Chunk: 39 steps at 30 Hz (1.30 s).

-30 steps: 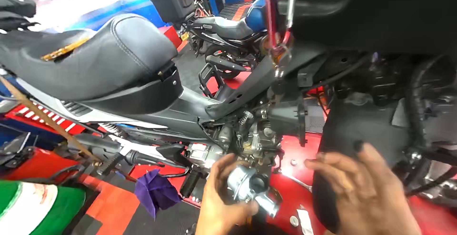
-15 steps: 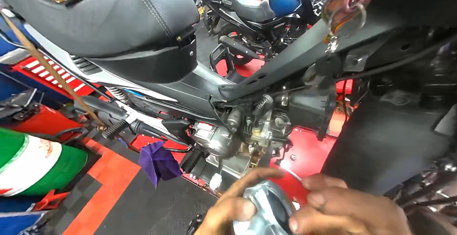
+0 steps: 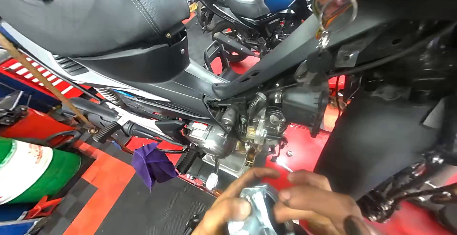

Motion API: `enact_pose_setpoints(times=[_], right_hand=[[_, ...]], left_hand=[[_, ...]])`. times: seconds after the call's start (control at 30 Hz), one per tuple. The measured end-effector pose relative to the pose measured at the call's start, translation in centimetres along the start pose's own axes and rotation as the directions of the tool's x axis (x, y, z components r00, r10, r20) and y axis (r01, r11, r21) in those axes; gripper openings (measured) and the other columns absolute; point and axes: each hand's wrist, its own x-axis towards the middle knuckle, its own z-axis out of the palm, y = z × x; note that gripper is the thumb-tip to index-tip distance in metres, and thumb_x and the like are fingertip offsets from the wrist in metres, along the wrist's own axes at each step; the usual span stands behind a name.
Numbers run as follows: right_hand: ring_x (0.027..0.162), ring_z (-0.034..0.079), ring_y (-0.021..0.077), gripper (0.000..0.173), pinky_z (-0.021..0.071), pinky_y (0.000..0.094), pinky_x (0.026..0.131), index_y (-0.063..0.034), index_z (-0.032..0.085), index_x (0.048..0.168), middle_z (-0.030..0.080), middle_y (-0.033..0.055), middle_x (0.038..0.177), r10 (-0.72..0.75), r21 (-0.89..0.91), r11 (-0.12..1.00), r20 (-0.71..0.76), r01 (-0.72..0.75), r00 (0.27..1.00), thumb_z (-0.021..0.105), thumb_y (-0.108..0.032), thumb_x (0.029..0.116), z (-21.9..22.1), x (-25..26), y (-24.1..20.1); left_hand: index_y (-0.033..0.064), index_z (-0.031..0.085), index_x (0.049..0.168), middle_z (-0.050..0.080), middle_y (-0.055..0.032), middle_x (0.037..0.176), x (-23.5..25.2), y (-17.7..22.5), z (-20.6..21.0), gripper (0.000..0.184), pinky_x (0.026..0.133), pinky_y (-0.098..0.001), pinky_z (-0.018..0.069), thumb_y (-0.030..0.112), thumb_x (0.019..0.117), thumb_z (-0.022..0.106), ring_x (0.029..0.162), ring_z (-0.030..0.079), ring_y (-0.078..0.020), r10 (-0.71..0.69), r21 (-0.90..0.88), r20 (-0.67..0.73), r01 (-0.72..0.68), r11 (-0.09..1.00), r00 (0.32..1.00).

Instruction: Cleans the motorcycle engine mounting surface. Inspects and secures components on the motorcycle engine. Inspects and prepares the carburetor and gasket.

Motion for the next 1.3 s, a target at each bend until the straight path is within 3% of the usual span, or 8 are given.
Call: enact_pose_setpoints(times=[0.23, 0.43, 0.73, 0.8, 0.9, 1.03, 1.2, 1.3], right_hand=[[0.120, 0.058, 0.0246, 0.104, 0.0384, 0.0444, 0.109, -0.0130, 0.033, 0.150, 0.066, 0.0112, 0.125, 0.112, -0.006, 0.994, 0.014, -0.112, 0.994, 0.044, -0.088, 0.0797, 0.1, -0.5, -0.2], [0.094, 0.064, 0.0200, 0.096, 0.0563, 0.0346, 0.077, -0.0291, 0.018, 0.162, 0.056, 0.0075, 0.129, 0.336, 0.473, 0.841, -0.077, -0.263, 0.939, 0.046, -0.079, 0.0854, 0.5, -0.8, -0.4], [0.115, 0.063, 0.0286, 0.077, 0.0553, 0.0446, 0.093, -0.0148, 0.038, 0.156, 0.060, 0.0165, 0.136, 0.502, 0.268, 0.842, -0.067, -0.469, 0.863, 0.037, -0.067, 0.1000, 3.5, -10.5, 6.9], [0.114, 0.066, 0.0285, 0.072, 0.0580, 0.0455, 0.092, -0.0082, 0.045, 0.152, 0.063, 0.0153, 0.134, 0.665, 0.309, 0.710, 0.000, -0.632, 0.747, 0.048, -0.060, 0.1018, 5.0, -13.7, 9.6], [0.111, 0.069, 0.0290, 0.051, 0.0601, 0.0456, 0.090, -0.0063, 0.053, 0.146, 0.068, 0.0124, 0.130, 0.945, 0.502, 0.236, 0.081, -0.832, 0.317, 0.055, -0.035, 0.1041, 7.9, -18.4, 13.6], [0.111, 0.069, 0.0293, 0.041, 0.0599, 0.0473, 0.088, -0.0084, 0.053, 0.144, 0.068, 0.0113, 0.131, 0.980, 0.720, -0.189, 0.182, -0.668, -0.081, 0.051, -0.026, 0.1074, 11.8, -24.2, 19.7], [0.116, 0.068, 0.0270, 0.048, 0.0564, 0.0470, 0.093, -0.0065, 0.051, 0.144, 0.068, 0.0122, 0.132, 0.954, 0.842, -0.278, 0.188, -0.461, -0.233, 0.032, -0.036, 0.1122, 14.9, -26.6, 23.6], [0.110, 0.070, 0.0278, 0.050, 0.0579, 0.0455, 0.089, -0.0035, 0.051, 0.142, 0.070, 0.0147, 0.125, 0.962, 0.811, -0.225, 0.096, -0.540, -0.257, 0.029, -0.037, 0.1129, 16.3, -26.9, 24.7]], left_hand=[[0.0019, 0.044, 0.149, 0.062, -0.0156, 0.127, -0.2, 0.2, -0.9, 0.069, 0.092, -0.0346, 0.0548, 0.033, 0.0887, 0.061, 0.105, 0.064, -0.0181, 0.012, 0.077, -0.062, -0.007, 0.997, 0.998], [0.0007, 0.047, 0.148, 0.066, -0.0246, 0.115, -1.4, 0.3, -2.6, 0.077, 0.087, -0.0440, 0.0565, 0.048, 0.0894, 0.061, 0.099, 0.067, -0.0301, 0.070, -0.002, -0.156, -0.071, 0.997, 0.985], [-0.0015, 0.052, 0.144, 0.068, -0.0266, 0.108, -5.3, 1.3, -4.7, 0.080, 0.084, -0.0450, 0.0573, 0.055, 0.0876, 0.059, 0.093, 0.069, -0.0332, 0.249, -0.130, -0.285, -0.295, 0.947, 0.926], [-0.0018, 0.055, 0.140, 0.068, -0.0265, 0.110, -6.6, 0.8, -5.3, 0.079, 0.084, -0.0461, 0.0577, 0.057, 0.0876, 0.058, 0.094, 0.069, -0.0339, 0.280, -0.129, -0.329, -0.337, 0.933, 0.902], [0.0013, 0.064, 0.130, 0.071, -0.0225, 0.109, -9.3, -0.3, -6.5, 0.073, 0.084, -0.0439, 0.0581, 0.060, 0.0874, 0.061, 0.096, 0.070, -0.0309, 0.306, -0.050, -0.432, -0.362, 0.931, 0.848], [-0.0049, 0.053, 0.139, 0.068, -0.0263, 0.103, -11.4, -1.1, -8.2, 0.091, 0.076, -0.0439, 0.0598, 0.063, 0.0801, 0.067, 0.087, 0.070, -0.0331, 0.226, -0.061, -0.522, -0.301, 0.952, 0.822], [0.0028, 0.063, 0.127, 0.060, -0.0298, 0.130, -15.5, -1.9, -7.8, 0.071, 0.084, -0.0478, 0.0565, 0.057, 0.0822, 0.068, 0.101, 0.067, -0.0384, 0.232, -0.039, -0.613, -0.322, 0.946, 0.755], [-0.0016, 0.063, 0.132, 0.074, -0.0211, 0.100, -14.2, -1.2, -6.1, 0.082, 0.068, -0.0363, 0.0618, 0.061, 0.0802, 0.071, 0.079, 0.074, -0.0270, 0.166, 0.000, -0.717, -0.238, 0.971, 0.677]])
